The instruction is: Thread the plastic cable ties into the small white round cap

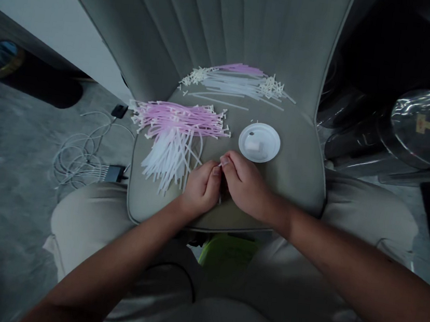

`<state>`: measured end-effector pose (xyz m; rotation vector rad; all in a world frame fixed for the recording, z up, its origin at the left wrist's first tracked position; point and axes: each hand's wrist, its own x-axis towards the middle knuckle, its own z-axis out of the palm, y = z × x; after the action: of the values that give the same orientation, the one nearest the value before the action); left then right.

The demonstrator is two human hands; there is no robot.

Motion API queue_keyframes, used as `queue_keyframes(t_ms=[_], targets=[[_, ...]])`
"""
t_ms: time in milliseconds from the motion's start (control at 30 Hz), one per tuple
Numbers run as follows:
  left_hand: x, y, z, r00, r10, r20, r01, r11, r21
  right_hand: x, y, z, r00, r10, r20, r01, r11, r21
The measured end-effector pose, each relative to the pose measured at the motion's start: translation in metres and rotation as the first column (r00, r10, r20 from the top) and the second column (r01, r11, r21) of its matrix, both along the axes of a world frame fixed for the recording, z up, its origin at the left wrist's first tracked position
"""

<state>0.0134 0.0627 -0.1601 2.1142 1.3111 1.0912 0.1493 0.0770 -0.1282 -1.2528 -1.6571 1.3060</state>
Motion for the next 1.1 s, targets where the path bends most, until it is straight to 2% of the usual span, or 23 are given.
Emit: queue_keyframes(t_ms=[167, 367, 733, 1100], targets=[[-0.0001, 0.0001, -0.0008, 1.0, -0.009, 0.004, 0.009, 1.0, 0.0, -0.0005, -0.0004, 0.0014, 1.0, -0.007, 0.012, 0.007, 1.0, 0.0], [-0.0001, 0.0004, -0.0004, 0.998, -0.011, -0.062, 0.011, 1.0, -0.009, -0.0006, 0.0, 0.0028, 0.999, -0.008, 0.05, 0.008, 1.0, 0.001], [-0.0004, 0.0007, -0.0016, 0.998, -0.017, -0.057, 0.018, 1.0, 0.016, 0.0, 0.0012, 0.0034, 0.994, 0.02, 0.105, -0.028, 0.997, 0.074], [-0.0004, 0.0004, -0.0037, 0.999, -0.021, -0.043, 0.022, 1.0, 0.01, 0.0056, 0.0067, 0.0029, 0.981, 0.115, 0.158, -0.134, 0.984, 0.115]])
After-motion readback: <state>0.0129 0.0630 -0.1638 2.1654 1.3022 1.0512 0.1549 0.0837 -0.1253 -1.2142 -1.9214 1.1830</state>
